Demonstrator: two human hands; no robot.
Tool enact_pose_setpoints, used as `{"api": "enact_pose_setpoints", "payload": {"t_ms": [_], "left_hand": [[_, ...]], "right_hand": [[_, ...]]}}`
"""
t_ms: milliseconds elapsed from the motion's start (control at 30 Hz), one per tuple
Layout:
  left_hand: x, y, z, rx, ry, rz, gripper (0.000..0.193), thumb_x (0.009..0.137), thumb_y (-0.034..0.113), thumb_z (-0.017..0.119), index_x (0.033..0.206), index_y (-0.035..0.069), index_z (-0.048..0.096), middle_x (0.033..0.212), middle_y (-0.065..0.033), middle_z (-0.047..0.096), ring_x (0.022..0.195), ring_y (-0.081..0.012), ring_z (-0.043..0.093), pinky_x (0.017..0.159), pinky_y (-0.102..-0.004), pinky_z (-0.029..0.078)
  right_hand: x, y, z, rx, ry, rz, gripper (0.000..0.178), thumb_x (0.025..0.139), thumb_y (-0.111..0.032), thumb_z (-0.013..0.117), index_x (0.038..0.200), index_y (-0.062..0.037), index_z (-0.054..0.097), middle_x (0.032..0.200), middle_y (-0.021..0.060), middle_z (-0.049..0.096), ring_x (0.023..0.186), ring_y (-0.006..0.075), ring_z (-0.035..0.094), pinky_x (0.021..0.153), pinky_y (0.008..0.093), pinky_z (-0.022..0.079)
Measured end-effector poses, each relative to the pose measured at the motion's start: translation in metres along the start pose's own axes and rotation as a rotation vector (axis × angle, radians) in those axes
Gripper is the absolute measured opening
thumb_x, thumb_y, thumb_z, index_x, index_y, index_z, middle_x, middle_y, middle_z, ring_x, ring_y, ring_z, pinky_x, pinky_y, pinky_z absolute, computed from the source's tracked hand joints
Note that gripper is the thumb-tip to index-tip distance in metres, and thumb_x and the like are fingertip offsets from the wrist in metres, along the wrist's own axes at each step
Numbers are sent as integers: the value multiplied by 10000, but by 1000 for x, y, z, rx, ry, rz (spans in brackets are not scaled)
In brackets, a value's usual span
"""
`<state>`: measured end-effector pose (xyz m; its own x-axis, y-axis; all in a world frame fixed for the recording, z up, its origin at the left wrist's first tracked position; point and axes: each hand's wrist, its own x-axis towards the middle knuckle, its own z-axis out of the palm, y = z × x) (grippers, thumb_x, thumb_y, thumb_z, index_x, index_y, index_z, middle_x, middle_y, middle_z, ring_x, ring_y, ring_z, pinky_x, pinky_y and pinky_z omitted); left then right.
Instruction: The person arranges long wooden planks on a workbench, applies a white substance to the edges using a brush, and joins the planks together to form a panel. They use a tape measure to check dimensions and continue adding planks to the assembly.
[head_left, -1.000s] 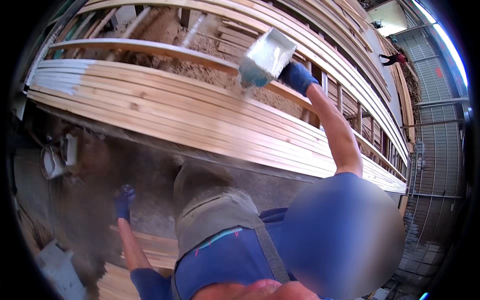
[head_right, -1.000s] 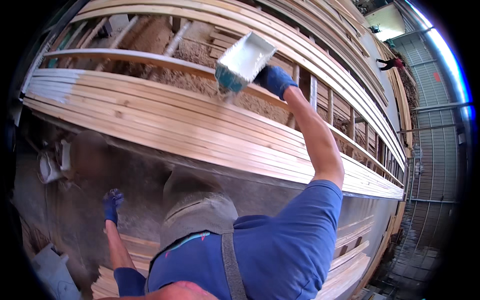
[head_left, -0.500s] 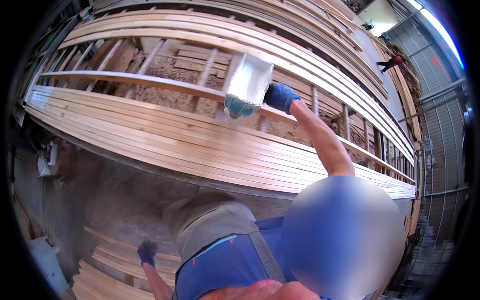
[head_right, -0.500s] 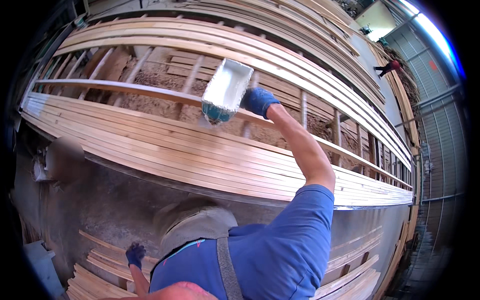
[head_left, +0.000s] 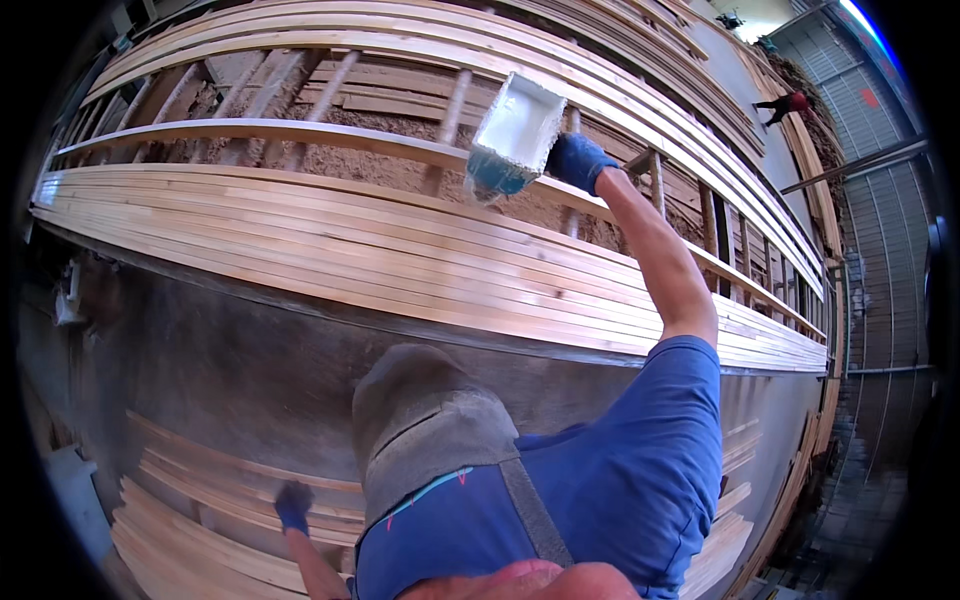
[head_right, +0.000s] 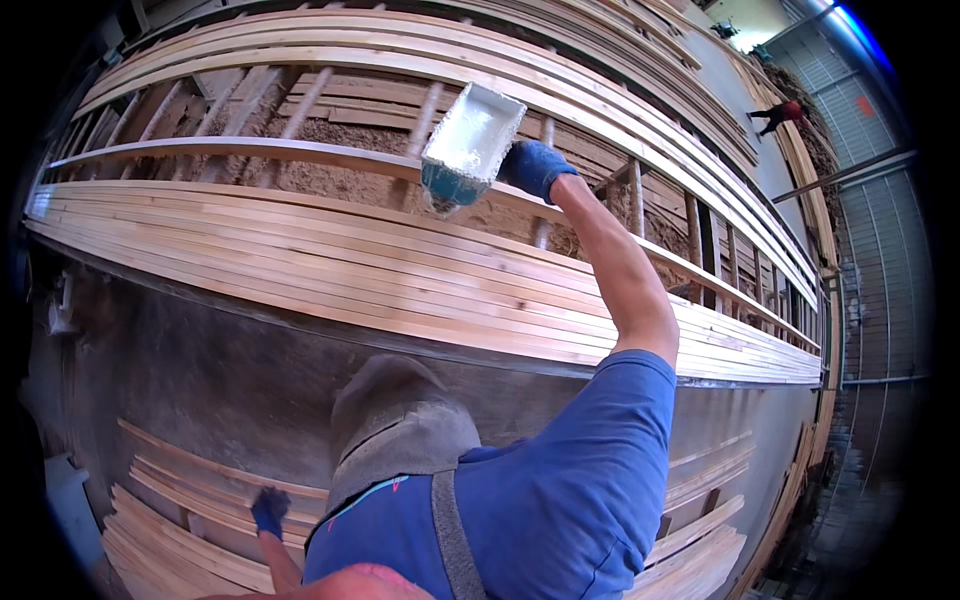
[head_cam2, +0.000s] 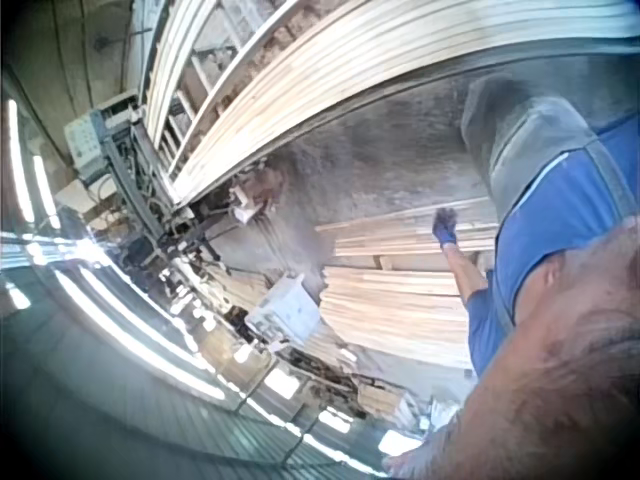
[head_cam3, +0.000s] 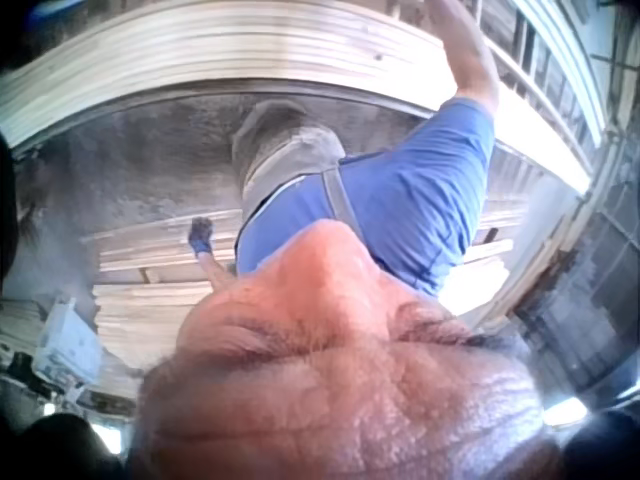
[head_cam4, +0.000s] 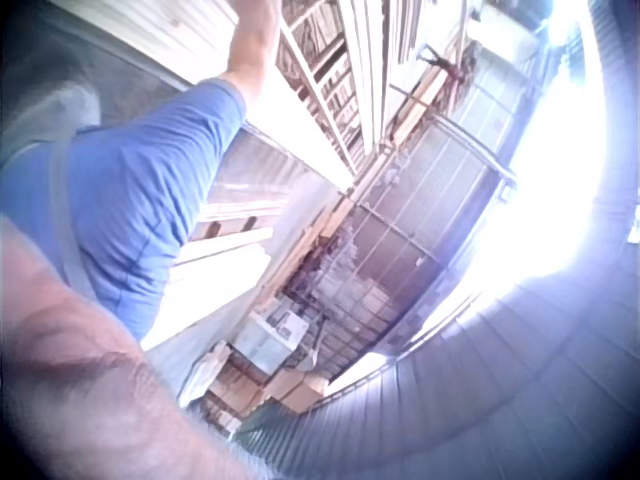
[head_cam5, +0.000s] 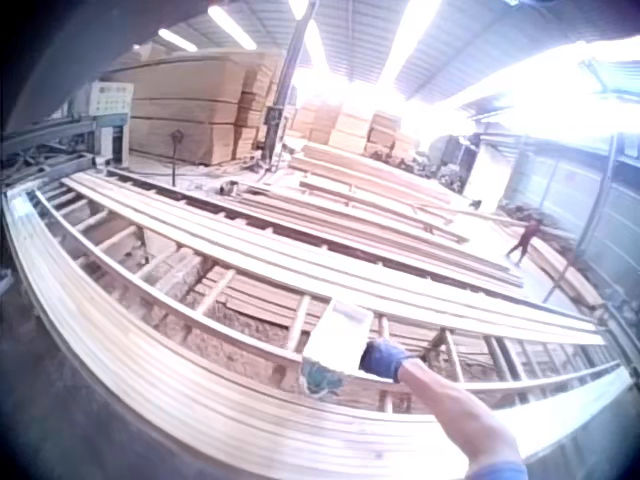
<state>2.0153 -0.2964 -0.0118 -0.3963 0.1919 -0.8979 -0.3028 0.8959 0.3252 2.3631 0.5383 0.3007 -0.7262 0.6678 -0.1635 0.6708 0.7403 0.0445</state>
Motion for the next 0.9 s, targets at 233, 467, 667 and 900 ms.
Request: {"api": "enact_pose_setpoints", "payload": {"t_ms": [233, 467, 667, 900], "left_hand": [[-162, -121, 345, -734, 104, -375, 432, 964, 458, 412, 1126, 92, 573, 1184, -99, 538, 1057, -224, 493, 811, -366, 464], [-277, 53, 573, -160, 155, 576, 196, 948, 178, 588, 1009, -3, 632, 920, -77, 685, 812, -150, 643, 750, -274, 517], [-504, 187, 813, 165, 262, 1492, 264, 902, 143, 626, 1124, 1, 624, 1048, -113, 683, 908, -217, 668, 800, -326, 533], [-841, 140, 1104, 96, 351, 1974, 367, 877, 426, 607, 1140, 174, 647, 978, -39, 629, 879, -190, 656, 783, -373, 573]], "right_hand": [[-180, 197, 33, 227, 53, 80, 329, 850, -352, 591, 955, -57, 690, 865, 238, 667, 846, 414, 647, 738, 463, 519], [-394, 476, 126, 83, 31, 64, 275, 872, -264, 580, 1032, -61, 674, 944, 231, 674, 918, 401, 642, 792, 444, 514], [-560, 666, 174, -146, 48, -86, 192, 837, -104, 563, 969, -72, 699, 922, 146, 697, 892, 296, 667, 759, 381, 529], [-735, 771, 196, -164, 13, -310, 178, 825, -134, 576, 938, -57, 689, 860, 173, 687, 821, 321, 666, 706, 402, 528]]}}
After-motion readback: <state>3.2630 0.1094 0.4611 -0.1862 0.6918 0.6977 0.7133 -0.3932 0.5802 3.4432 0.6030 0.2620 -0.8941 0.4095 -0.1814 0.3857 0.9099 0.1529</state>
